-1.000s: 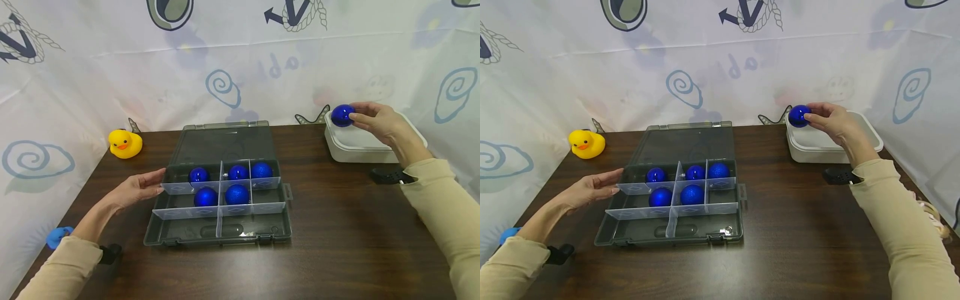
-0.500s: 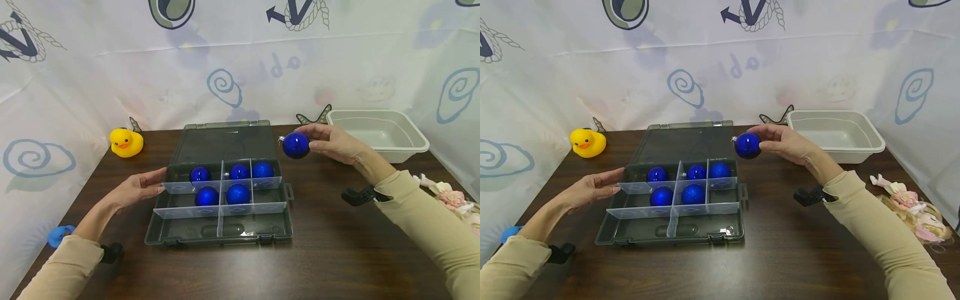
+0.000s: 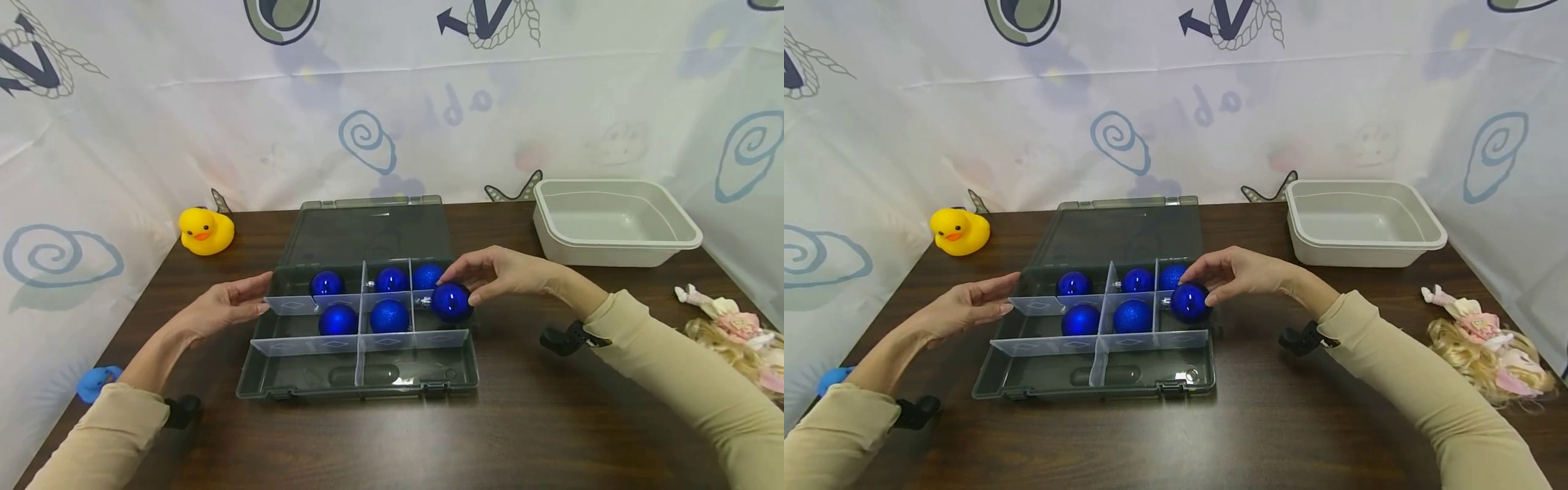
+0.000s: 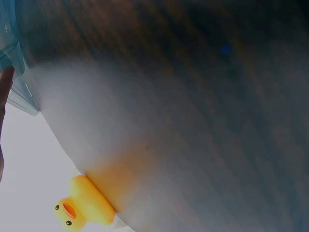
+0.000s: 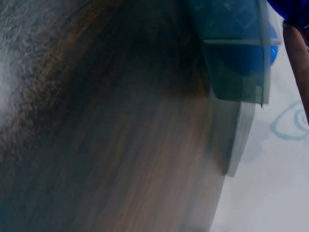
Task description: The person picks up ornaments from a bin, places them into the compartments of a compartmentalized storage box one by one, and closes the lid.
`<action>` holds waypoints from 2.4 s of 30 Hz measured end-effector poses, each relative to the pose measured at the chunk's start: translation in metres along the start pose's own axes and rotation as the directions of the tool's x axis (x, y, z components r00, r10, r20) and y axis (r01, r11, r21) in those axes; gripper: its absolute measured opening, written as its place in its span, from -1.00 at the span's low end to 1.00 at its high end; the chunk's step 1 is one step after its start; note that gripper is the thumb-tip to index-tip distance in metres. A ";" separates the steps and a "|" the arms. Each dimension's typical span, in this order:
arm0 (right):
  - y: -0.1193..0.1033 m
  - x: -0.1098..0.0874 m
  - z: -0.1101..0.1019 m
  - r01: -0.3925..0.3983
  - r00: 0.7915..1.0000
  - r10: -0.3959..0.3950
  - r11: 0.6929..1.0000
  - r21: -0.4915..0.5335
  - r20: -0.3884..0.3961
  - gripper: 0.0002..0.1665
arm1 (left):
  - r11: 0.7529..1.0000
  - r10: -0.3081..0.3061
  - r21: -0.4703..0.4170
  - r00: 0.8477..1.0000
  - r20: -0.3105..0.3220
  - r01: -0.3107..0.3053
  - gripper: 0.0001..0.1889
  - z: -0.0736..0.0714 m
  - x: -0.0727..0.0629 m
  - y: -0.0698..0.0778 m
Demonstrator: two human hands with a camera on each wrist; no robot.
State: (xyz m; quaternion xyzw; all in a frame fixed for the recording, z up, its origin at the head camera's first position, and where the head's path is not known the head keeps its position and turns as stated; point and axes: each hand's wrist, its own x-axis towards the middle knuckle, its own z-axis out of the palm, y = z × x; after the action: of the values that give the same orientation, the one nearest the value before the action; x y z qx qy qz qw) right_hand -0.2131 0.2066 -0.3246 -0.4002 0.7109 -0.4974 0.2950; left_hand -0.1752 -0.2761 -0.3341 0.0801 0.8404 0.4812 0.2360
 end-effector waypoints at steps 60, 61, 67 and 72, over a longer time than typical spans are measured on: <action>0.045 0.089 -0.058 -0.330 0.629 0.534 0.842 0.428 -0.565 -0.41 | 0.898 -0.174 -0.426 0.978 -0.115 0.110 -0.41 -0.048 0.119 0.025; 0.046 0.088 -0.059 -0.314 0.632 0.521 0.849 0.425 -0.574 -0.41 | 0.887 -0.171 -0.452 0.977 -0.126 0.096 -0.41 -0.048 0.119 0.026; 0.041 0.082 -0.067 -0.145 0.669 0.411 0.889 0.434 -0.619 -0.39 | 0.812 -0.088 -0.580 0.972 -0.218 -0.057 -0.40 -0.048 0.117 0.034; 0.026 0.082 -0.068 -0.123 0.663 0.396 0.895 0.429 -0.635 -0.39 | 0.858 -0.034 -0.502 0.965 -0.261 -0.105 -0.39 -0.052 0.113 0.036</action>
State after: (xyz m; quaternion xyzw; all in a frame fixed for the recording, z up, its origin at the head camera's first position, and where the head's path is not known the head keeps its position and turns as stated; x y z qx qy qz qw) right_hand -0.3178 0.1727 -0.3281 -0.0116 0.7187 -0.6821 0.1343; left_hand -0.3019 -0.2562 -0.3177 -0.0337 0.7044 0.6975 0.1273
